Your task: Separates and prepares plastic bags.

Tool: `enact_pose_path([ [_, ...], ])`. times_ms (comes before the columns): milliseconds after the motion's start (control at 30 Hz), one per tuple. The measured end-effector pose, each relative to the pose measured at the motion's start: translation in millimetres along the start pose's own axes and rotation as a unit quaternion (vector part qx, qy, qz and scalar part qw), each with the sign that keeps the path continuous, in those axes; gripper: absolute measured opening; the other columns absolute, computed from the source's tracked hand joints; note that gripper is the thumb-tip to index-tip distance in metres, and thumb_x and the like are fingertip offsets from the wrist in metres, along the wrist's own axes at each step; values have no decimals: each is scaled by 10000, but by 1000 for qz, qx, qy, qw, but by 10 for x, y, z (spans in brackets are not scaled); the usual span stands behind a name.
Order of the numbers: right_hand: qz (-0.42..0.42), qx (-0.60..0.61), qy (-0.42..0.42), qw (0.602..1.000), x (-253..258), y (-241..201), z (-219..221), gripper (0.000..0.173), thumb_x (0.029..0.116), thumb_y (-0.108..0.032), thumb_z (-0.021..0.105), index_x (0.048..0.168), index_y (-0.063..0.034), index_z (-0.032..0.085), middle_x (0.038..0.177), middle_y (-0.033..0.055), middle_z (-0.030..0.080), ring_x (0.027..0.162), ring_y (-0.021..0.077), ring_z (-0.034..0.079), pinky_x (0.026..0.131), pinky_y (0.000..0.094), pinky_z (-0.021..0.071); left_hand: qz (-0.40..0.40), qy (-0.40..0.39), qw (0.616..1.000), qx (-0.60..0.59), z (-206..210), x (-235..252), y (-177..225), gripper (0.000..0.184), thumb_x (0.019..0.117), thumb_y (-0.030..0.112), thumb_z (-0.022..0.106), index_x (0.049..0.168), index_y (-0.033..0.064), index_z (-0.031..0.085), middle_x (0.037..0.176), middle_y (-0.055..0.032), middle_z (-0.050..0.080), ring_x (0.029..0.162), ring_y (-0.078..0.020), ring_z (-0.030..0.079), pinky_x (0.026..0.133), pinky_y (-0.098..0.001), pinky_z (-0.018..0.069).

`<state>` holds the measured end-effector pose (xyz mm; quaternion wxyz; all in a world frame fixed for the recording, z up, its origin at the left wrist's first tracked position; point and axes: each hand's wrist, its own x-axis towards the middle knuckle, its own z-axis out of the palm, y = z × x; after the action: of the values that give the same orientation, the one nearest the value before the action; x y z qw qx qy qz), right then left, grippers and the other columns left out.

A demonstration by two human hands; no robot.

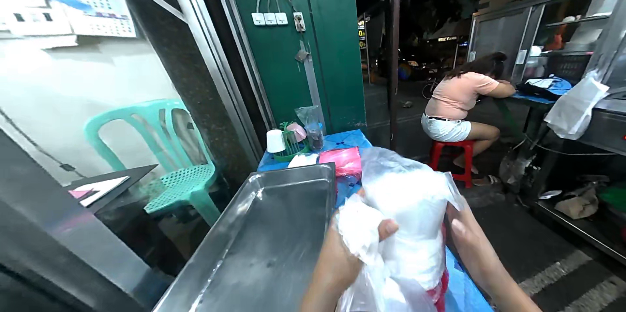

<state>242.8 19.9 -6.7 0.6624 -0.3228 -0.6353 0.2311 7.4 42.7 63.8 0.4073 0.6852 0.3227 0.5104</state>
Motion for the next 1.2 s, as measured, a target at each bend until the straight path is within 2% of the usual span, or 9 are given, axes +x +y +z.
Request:
enact_pose_path([
  [100,34,2,26,999,44,-189,236,956,989,-632,486,1534,99,199,1437,96,540,1277,46,558,1086,274,490,6,27,1000,-14,149,-51,-51,539,775,211,872,1174,-56,626,976,-5,734,909,-26,694,872,-224,584],
  [200,9,-71,52,996,-125,-70,380,1009,973,-606,551,1503,173,187,1414,172,536,1249,10,561,1068,224,485,-22,44,999,-8,264,-270,-176,677,727,170,900,1252,-119,585,1044,-53,732,953,-6,678,910,-211,556],
  [400,-2,-125,46,991,-396,207,341,1008,955,-662,530,1514,126,242,1419,164,545,1281,21,548,1095,241,469,-44,36,998,-14,317,-427,-308,756,713,83,891,1340,-130,525,1149,-84,722,1035,-19,675,964,-196,536],
  [533,17,-152,26,988,-442,114,185,928,945,-600,598,1527,67,320,1507,217,454,1393,190,468,1157,385,420,9,66,995,-69,276,-434,-326,748,784,79,835,1394,-144,464,1325,-150,636,1122,-75,655,992,-246,541],
  [667,-41,-147,113,982,-451,-248,175,572,982,-505,608,1463,-236,457,1425,-24,551,1296,143,545,1052,358,495,65,121,977,-163,188,-560,-140,466,941,159,697,1300,-84,528,1054,-53,703,619,-52,652,562,-224,601],
  [733,-68,-143,77,984,-424,-565,270,333,1053,-462,492,1335,-296,550,1264,-116,620,1178,53,592,996,278,509,82,84,967,-225,161,-638,-104,421,978,248,665,1289,-13,553,1154,-66,700,660,-99,696,610,-266,635],
  [867,-63,-165,-122,977,-365,-951,474,293,1025,-413,586,1128,-153,675,1104,46,657,1082,126,605,953,342,478,108,62,958,-258,184,-692,-62,298,987,297,641,1194,83,654,1250,-51,686,926,-94,719,798,-237,614],
  [1033,-58,-161,-48,984,-333,-1009,364,173,1063,-264,545,1093,-113,625,1000,-15,678,953,29,647,861,235,557,124,4,953,-277,144,-718,-86,302,970,293,677,1204,102,673,1235,-68,711,1160,-156,671,987,-293,554],
  [1200,-42,-156,4,987,-286,-1100,219,142,1072,-281,522,1138,-172,584,985,-66,662,901,4,643,819,199,558,66,9,975,-213,160,-781,38,292,894,256,761,1133,102,693,1065,10,756,974,-77,717,883,-254,599],
])
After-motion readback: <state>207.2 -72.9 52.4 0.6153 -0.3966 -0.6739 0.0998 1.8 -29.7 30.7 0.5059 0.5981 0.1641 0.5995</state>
